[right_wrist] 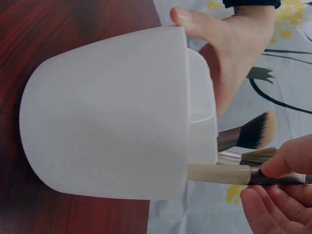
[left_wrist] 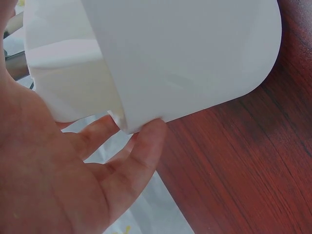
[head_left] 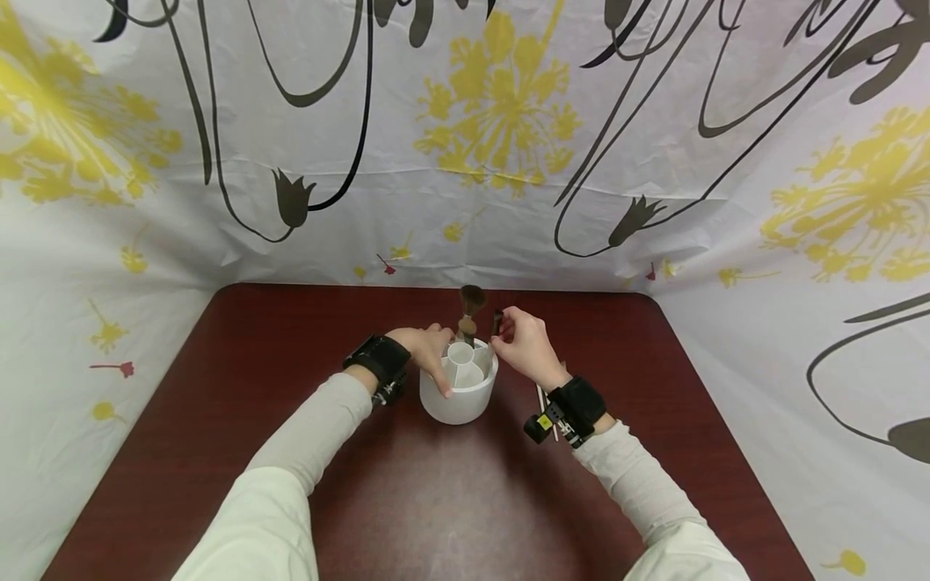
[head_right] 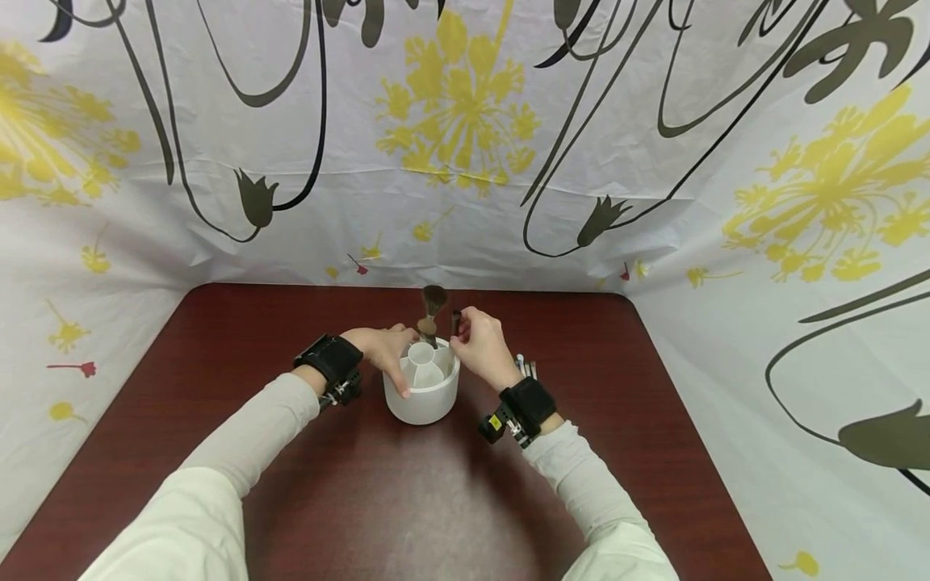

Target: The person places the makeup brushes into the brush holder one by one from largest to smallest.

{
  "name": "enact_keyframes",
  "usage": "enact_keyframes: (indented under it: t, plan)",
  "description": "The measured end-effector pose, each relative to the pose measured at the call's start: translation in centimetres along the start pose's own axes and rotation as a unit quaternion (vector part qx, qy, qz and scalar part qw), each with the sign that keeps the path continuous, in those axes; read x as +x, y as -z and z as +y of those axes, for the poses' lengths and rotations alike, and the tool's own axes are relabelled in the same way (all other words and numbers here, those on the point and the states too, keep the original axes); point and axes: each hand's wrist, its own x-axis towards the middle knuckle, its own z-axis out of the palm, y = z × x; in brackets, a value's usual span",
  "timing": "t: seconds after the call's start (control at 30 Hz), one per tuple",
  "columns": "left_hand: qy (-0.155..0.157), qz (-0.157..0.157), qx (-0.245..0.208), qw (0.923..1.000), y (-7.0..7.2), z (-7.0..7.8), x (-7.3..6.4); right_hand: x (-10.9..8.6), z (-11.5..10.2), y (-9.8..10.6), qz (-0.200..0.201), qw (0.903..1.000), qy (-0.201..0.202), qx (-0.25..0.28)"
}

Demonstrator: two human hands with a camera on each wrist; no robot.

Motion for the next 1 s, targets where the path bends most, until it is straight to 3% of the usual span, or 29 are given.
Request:
enact_keyframes:
  t: [0.7, 1.0]
  plan:
    - [-0.005, 0.001, 0.003, 1.0000, 0.0, -0.1, 0.0, -0.8, 1.1, -1.7, -0.050, 0.9986, 0.019, -0.006]
    - [-0.002, 0.000, 0.010, 0.9999, 0.0, -0.2, 0.1, -1.0, 1.5, -2.1, -0.051, 0.9984, 0.020, -0.012]
